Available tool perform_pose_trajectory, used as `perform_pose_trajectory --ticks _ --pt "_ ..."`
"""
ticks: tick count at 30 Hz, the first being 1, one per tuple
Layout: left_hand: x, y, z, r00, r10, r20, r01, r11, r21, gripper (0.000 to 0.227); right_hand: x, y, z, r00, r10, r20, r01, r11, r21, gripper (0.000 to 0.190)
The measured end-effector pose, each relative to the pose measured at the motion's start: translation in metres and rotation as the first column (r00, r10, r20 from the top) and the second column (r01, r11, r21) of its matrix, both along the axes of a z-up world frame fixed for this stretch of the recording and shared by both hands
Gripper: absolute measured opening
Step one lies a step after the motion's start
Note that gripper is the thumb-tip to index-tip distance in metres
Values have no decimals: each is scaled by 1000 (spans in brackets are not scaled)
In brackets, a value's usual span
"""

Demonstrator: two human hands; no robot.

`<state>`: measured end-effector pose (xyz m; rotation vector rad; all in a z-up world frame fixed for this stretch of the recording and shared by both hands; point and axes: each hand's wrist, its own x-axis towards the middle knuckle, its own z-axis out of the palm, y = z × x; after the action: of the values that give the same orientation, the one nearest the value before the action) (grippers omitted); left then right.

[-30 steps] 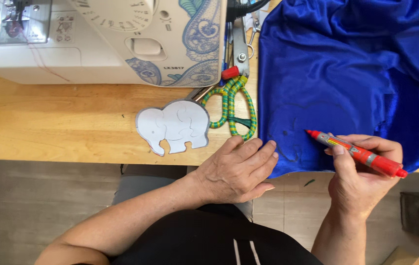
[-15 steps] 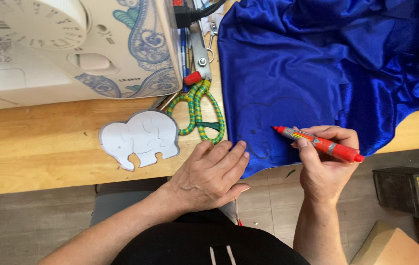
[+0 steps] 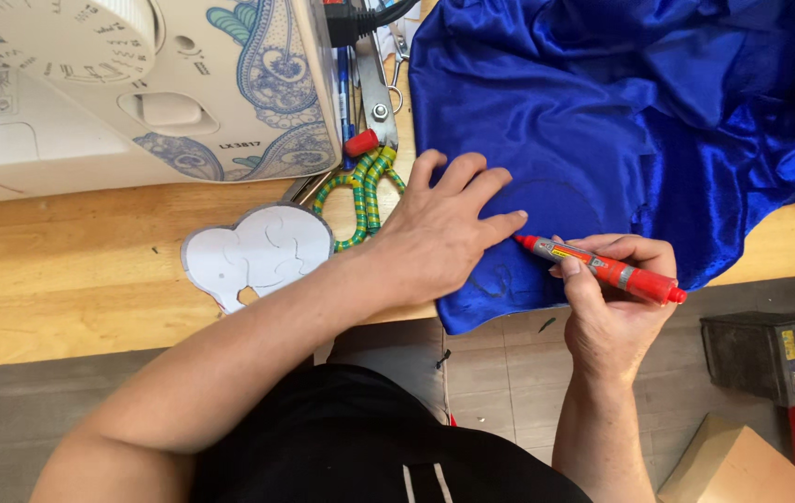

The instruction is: The person places a white elephant-shaped paper template on a blue satin fabric and traces its outline with a red marker. The person then removes the template and continues to trace additional elephant outlines on the fabric by hand.

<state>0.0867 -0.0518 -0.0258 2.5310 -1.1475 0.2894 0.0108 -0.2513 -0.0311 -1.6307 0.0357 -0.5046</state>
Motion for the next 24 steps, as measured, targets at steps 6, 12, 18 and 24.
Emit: perform_pose_trajectory --ticks 6,12,18,24 --pt "4 -1 -1 999 4 48 -6 999 42 43 1 0 1 999 28 20 -29 999 44 30" --pt "3 1 1 999 -5 43 8 998 -65 42 1 0 4 1000 -6 20 5 996 86 28" --pt "1 2 2 999 -5 47 9 997 -82 44 1 -2 0 999 37 29 -38 998 56 29" --pt "1 3 3 999 -13 45 17 996 -84 45 0 -2 5 999 37 17 -38 996 75 26"
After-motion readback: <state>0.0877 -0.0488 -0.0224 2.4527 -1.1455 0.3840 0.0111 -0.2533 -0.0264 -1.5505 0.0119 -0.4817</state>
